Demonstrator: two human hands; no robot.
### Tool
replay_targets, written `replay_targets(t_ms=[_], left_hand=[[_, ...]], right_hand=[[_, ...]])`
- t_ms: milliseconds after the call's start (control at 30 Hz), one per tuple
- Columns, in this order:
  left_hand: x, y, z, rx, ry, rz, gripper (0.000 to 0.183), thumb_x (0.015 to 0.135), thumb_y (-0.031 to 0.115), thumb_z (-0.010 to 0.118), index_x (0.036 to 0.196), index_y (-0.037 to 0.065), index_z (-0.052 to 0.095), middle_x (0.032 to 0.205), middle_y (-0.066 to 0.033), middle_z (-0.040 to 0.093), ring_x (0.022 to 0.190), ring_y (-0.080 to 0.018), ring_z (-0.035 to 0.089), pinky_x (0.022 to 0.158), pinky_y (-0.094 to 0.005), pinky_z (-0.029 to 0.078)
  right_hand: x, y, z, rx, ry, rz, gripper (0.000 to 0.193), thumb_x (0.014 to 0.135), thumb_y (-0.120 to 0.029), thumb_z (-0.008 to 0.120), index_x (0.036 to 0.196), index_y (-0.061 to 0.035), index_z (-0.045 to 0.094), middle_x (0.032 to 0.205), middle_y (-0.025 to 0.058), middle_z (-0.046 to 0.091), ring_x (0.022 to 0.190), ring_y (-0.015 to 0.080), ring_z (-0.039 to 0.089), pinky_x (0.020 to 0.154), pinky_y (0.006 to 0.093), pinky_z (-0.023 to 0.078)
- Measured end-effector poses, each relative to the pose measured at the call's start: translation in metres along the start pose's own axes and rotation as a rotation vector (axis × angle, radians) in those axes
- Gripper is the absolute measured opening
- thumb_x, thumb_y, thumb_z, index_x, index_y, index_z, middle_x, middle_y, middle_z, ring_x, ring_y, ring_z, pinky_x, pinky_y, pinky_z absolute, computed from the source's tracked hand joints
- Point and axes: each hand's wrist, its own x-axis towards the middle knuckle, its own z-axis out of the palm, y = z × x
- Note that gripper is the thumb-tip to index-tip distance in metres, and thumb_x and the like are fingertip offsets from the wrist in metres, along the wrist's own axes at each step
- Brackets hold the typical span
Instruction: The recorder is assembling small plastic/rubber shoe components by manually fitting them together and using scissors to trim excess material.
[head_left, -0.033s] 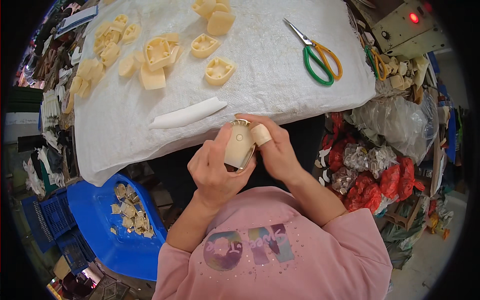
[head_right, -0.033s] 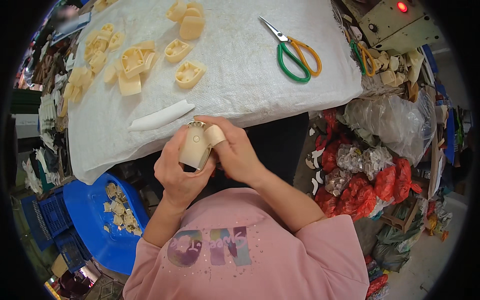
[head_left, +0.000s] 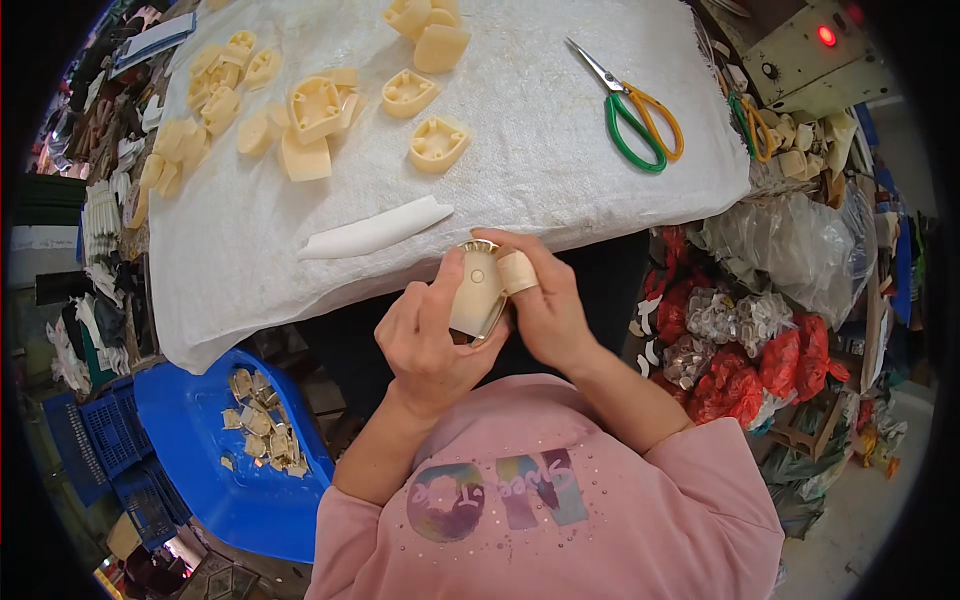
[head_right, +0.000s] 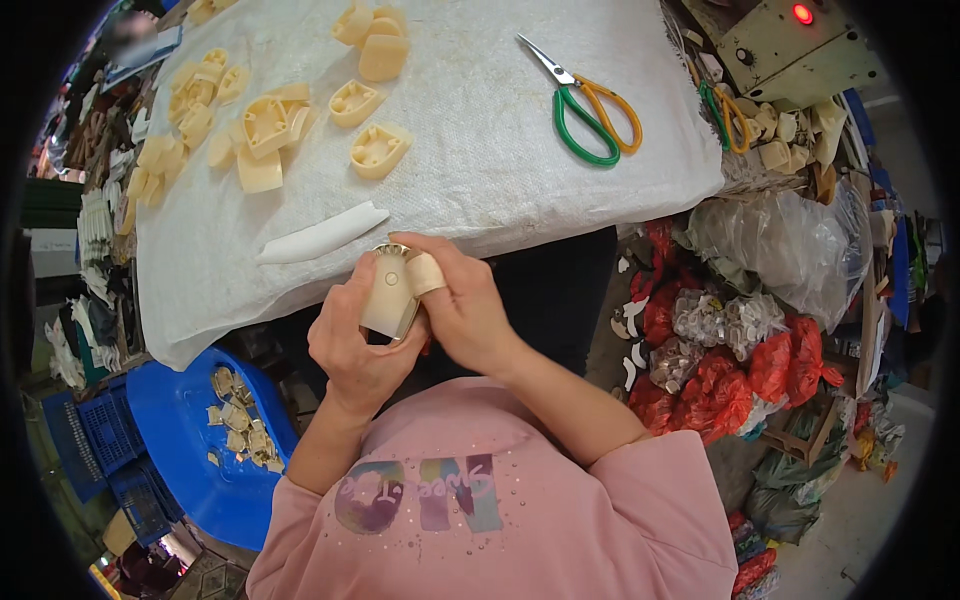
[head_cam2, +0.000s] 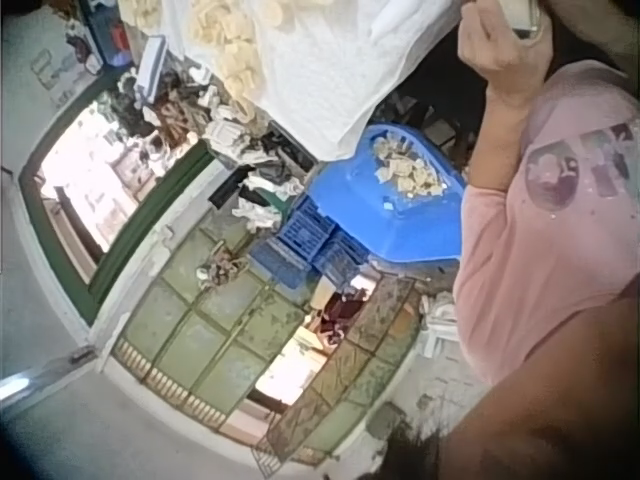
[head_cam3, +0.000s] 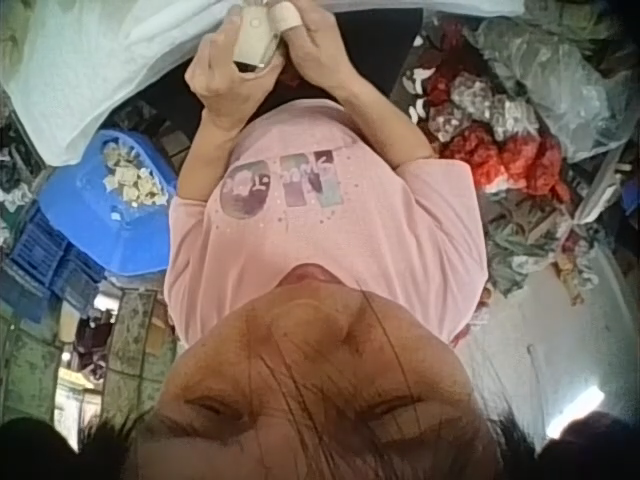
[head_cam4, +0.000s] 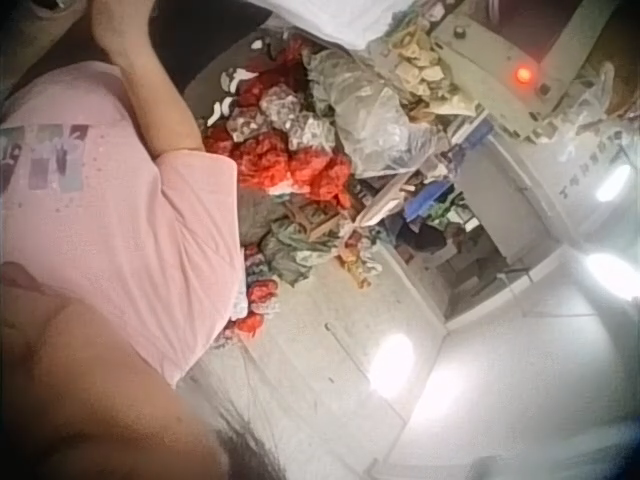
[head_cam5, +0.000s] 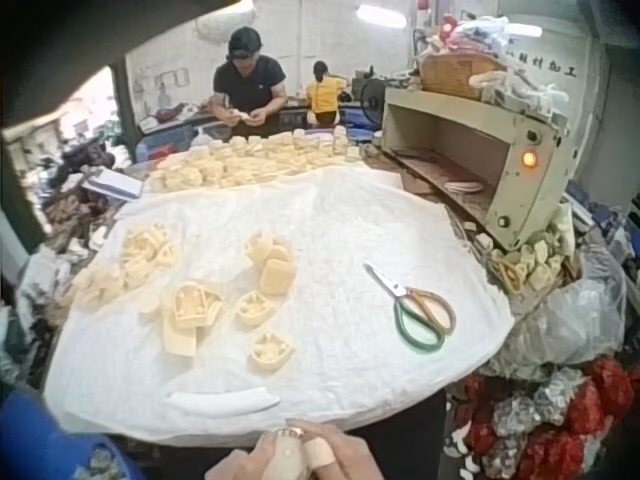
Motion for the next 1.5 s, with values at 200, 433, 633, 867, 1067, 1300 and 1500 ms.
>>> replay_targets(t_ms=[200, 433, 633, 867, 1067, 1300, 1500], left_hand=[[-0.006, -0.009, 0.002, 0.049, 0.035, 0.054, 0.048, 0.055, 0.008, 0.077, 0.101, 0.004, 0.065, 0.061, -0.0053, 0.041, 0.045, -0.0198, 0.044, 0.041, -0.0298, 0.037], [0.002, 0.002, -0.008, -0.400, 0.015, -0.402, 0.052, 0.067, 0.011, 0.077, 0.112, 0.000, 0.055, 0.074, -0.0077, 0.056, 0.060, -0.0188, 0.059, 0.052, -0.0273, 0.048], [-0.011, -0.009, -0.019, -1.450, -0.491, -1.088, 0.051, 0.093, 0.045, 0.046, 0.114, -0.001, 0.050, 0.069, -0.0049, 0.055, 0.057, -0.0087, 0.046, 0.053, -0.0224, 0.037], [-0.019, -0.008, -0.030, -1.257, -0.648, -0.772, 0.050, 0.093, 0.045, 0.048, 0.110, -0.002, 0.055, 0.086, -0.0092, 0.062, 0.075, -0.0119, 0.057, 0.066, -0.0229, 0.044], [-0.013, -0.005, -0.023, -0.735, -0.105, -0.310, 0.024, 0.078, 0.006, 0.071, 0.098, 0.001, 0.060, 0.091, -0.0081, 0.058, 0.072, -0.0140, 0.054, 0.062, -0.0257, 0.046], [-0.010, -0.009, -0.018, -0.645, -0.103, -0.090, 0.020, 0.071, -0.001, 0.071, 0.087, 0.007, 0.064, 0.092, -0.0092, 0.057, 0.075, -0.0190, 0.052, 0.060, -0.0265, 0.044], [-0.004, -0.001, -0.016, -0.549, -0.131, 0.018, 0.021, 0.069, -0.008, 0.068, 0.082, 0.005, 0.060, 0.107, -0.0152, 0.061, 0.105, -0.0345, 0.059, 0.080, -0.0362, 0.052]], right_hand=[[0.001, 0.015, 0.016, -0.247, 0.086, -0.282, 0.037, 0.095, -0.013, 0.042, 0.131, -0.0055, 0.040, 0.106, 0.0125, 0.056, 0.073, 0.0129, 0.059, 0.060, 0.0260, 0.050], [0.003, 0.004, -0.007, 0.150, -0.092, 0.035, 0.040, 0.096, -0.024, 0.046, 0.131, -0.0055, 0.042, 0.109, 0.0062, 0.053, 0.098, 0.0160, 0.053, 0.086, 0.0302, 0.043], [0.013, 0.007, -0.015, 0.001, -0.133, -0.315, 0.034, 0.092, -0.017, 0.052, 0.124, -0.0059, 0.051, 0.106, 0.0077, 0.054, 0.089, 0.0159, 0.051, 0.081, 0.0287, 0.042], [0.020, -0.001, -0.018, 0.059, 0.024, 0.014, 0.022, 0.092, -0.018, 0.046, 0.099, -0.0022, 0.059, 0.083, 0.0035, 0.060, 0.076, 0.0093, 0.055, 0.068, 0.0252, 0.045], [0.015, 0.011, -0.019, 0.423, -0.115, 0.294, 0.021, 0.092, -0.022, 0.047, 0.092, -0.0032, 0.057, 0.084, 0.0046, 0.061, 0.074, 0.0106, 0.059, 0.067, 0.0249, 0.049], [0.012, 0.015, -0.014, 0.586, -0.239, 0.434, 0.021, 0.092, -0.024, 0.049, 0.092, -0.0034, 0.056, 0.083, 0.0046, 0.060, 0.071, 0.0116, 0.061, 0.061, 0.0241, 0.051], [0.013, 0.011, -0.013, 0.567, -0.286, 0.418, 0.019, 0.088, -0.022, 0.046, 0.089, -0.0054, 0.055, 0.075, 0.0021, 0.057, 0.058, 0.0076, 0.055, 0.045, 0.0217, 0.042]])
